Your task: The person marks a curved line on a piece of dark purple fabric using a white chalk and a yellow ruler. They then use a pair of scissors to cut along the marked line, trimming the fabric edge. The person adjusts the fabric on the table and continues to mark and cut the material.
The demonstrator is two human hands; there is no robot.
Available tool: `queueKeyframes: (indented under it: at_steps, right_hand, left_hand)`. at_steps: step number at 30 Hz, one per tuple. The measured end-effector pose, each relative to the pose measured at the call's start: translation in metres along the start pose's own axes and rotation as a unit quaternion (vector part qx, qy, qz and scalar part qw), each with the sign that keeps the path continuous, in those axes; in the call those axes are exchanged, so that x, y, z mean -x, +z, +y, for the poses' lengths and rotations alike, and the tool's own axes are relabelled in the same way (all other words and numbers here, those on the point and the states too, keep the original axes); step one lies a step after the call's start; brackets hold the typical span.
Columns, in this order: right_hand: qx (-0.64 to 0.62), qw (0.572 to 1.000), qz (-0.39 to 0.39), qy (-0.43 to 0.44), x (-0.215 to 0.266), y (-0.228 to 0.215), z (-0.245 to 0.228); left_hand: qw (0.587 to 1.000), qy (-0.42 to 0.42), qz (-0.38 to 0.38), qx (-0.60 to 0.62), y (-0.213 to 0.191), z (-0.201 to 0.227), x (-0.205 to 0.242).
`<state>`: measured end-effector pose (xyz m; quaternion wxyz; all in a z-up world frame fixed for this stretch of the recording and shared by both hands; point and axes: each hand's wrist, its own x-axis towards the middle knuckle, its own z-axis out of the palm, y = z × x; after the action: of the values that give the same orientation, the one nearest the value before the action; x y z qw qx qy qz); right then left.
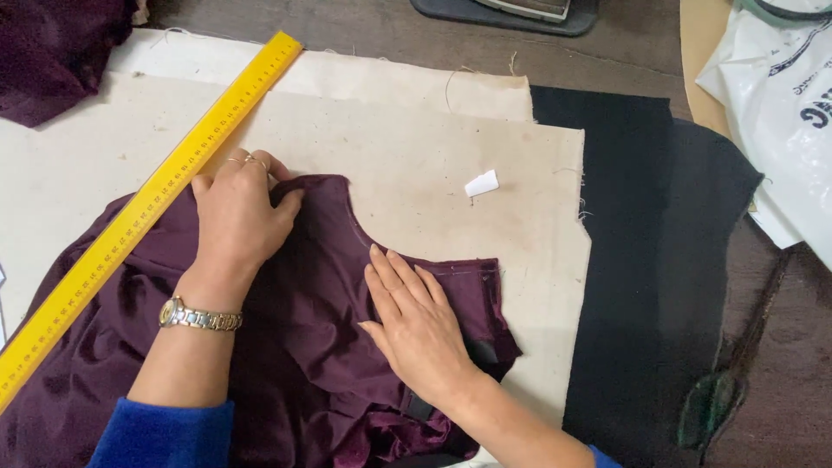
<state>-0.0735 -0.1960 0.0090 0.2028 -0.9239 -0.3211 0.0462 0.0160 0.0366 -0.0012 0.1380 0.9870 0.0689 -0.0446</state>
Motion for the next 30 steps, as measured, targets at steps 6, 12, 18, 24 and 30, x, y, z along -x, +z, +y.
queueKeyframes:
  at_steps: [6, 12, 18, 24, 30]
  right_hand:
    - [0.005, 1.0, -0.003, 0.009, -0.002, 0.001, -0.003]
    - [0.005, 1.0, 0.005, 0.013, -0.001, 0.002, -0.003]
    - [-0.018, 1.0, 0.009, 0.011, 0.0, 0.0, -0.001]
    - [-0.118, 0.993, 0.031, 0.003, 0.003, -0.019, 0.007]
    - [-0.069, 0.997, 0.027, -0.026, 0.034, -0.032, 0.012]
  left_hand:
    - [0.998, 0.051, -0.039, 0.014, -0.015, 0.024, -0.004]
    - [0.999, 0.034, 0.022, -0.01, -0.001, 0.027, -0.002]
    - [0.984, 0.133, 0.117, -0.038, -0.016, 0.044, 0.031]
    - [0.973, 0.214, 0.01, 0.09, -0.006, 0.078, 0.105]
    - [0.966, 0.242, 0.072, 0.05, 0.02, 0.084, 0.131]
